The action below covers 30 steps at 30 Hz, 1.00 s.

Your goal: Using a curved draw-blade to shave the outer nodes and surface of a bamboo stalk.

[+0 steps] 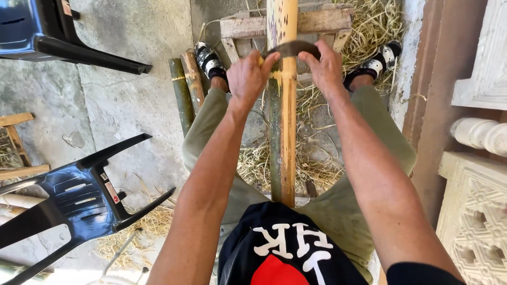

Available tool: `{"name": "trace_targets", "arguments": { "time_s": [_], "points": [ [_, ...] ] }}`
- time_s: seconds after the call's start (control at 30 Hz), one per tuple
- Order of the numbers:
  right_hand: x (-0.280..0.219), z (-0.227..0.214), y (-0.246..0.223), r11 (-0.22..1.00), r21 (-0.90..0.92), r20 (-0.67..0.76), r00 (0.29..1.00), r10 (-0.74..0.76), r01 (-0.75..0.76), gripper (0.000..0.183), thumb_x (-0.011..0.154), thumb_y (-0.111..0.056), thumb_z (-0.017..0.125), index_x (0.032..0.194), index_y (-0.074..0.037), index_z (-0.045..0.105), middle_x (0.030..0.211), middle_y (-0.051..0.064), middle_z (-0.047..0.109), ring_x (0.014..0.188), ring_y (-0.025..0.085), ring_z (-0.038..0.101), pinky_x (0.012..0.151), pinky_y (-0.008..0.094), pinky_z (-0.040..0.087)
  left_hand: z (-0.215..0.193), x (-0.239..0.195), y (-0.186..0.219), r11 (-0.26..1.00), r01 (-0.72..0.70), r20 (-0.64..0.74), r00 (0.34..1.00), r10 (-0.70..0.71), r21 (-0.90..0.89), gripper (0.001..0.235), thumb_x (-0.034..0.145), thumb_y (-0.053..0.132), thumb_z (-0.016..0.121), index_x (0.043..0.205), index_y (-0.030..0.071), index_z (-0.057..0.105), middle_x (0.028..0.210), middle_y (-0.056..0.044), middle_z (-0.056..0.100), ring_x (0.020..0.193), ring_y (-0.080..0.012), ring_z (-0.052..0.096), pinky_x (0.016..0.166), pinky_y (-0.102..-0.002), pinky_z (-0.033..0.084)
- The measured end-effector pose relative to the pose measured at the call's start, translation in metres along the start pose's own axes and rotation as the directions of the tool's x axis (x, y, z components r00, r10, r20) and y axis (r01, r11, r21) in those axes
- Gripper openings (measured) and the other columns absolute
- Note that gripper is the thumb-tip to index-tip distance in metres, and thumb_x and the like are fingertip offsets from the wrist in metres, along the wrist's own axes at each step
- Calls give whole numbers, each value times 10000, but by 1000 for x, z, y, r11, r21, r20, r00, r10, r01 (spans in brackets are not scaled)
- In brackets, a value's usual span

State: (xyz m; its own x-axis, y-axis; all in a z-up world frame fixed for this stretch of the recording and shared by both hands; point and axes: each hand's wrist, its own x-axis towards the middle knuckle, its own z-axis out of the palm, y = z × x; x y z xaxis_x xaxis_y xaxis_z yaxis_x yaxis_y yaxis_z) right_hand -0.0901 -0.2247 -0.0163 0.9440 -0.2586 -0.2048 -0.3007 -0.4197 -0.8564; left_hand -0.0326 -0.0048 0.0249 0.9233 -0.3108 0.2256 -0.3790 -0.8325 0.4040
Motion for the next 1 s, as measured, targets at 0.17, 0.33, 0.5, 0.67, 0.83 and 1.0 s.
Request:
{"name": "trace_targets", "arguments": {
  "time_s": [0.17, 0.33, 0.5, 0.67, 0.83, 1.0],
  "points": [
    [-27, -4, -4, 999, 24, 60, 998, 30, -31, 459, 953, -492, 699, 1110, -64, 643, 898, 79, 708, 639, 134, 652, 535, 311, 561, -22, -34, 19, 989, 148, 175, 973, -149, 18, 612, 923, 672, 604, 743, 88, 643, 528, -112, 623, 431, -264, 611, 429, -435, 471],
    [-51, 5, 11, 999, -48, 24, 1000, -16, 17, 442, 964, -459, 729, 1088, -41, 652, 895, 152, 731, 676, 186, 663, 589, 350, 565, -28, -59, 22, 987, 155, 81, 985, -152, -42, 572, 920, 648, 611, 755, 101, 652, 547, -88, 630, 447, -262, 618, 419, -424, 477],
    [-125, 6, -3, 995, -23, 81, 991, 103, -102, 301, 1032, -341, 684, 1026, -48, 613, 867, 151, 717, 529, 167, 523, 405, 340, 438, -37, -123, 26, 993, 107, 136, 986, -100, -46, 535, 928, 581, 680, 671, 129, 555, 477, -24, 548, 356, -148, 418, 353, -378, 352],
    [-254, 28, 72, 893, 430, 165, 984, 68, -134, 276, 1068, -350, 589, 1018, -96, 685, 892, 68, 772, 604, 149, 648, 386, 294, 473, -46, -263, 20, 987, 73, 244, 969, -37, -142, 502, 987, 551, 658, 717, 143, 545, 472, 21, 497, 360, -109, 333, 311, -344, 301],
    [-260, 11, 61, 865, -377, 567, 656, 498, -331, 371, 1048, -438, 611, 1001, -105, 767, 680, 51, 652, 478, 113, 506, 386, 239, 390, -69, -251, 26, 985, -54, 332, 937, 106, -163, 550, 928, 647, 601, 697, 150, 547, 516, 45, 469, 403, -38, 325, 348, -288, 303],
    [-90, 0, -5, 989, -35, 153, 977, 147, -143, 308, 979, -380, 682, 1106, -99, 692, 883, 30, 706, 614, 135, 615, 547, 252, 521, -12, -107, -4, 986, 71, 148, 988, -49, -151, 532, 1008, 599, 547, 743, 139, 543, 486, 100, 389, 364, -27, 259, 278, -274, 206]
  ]
}}
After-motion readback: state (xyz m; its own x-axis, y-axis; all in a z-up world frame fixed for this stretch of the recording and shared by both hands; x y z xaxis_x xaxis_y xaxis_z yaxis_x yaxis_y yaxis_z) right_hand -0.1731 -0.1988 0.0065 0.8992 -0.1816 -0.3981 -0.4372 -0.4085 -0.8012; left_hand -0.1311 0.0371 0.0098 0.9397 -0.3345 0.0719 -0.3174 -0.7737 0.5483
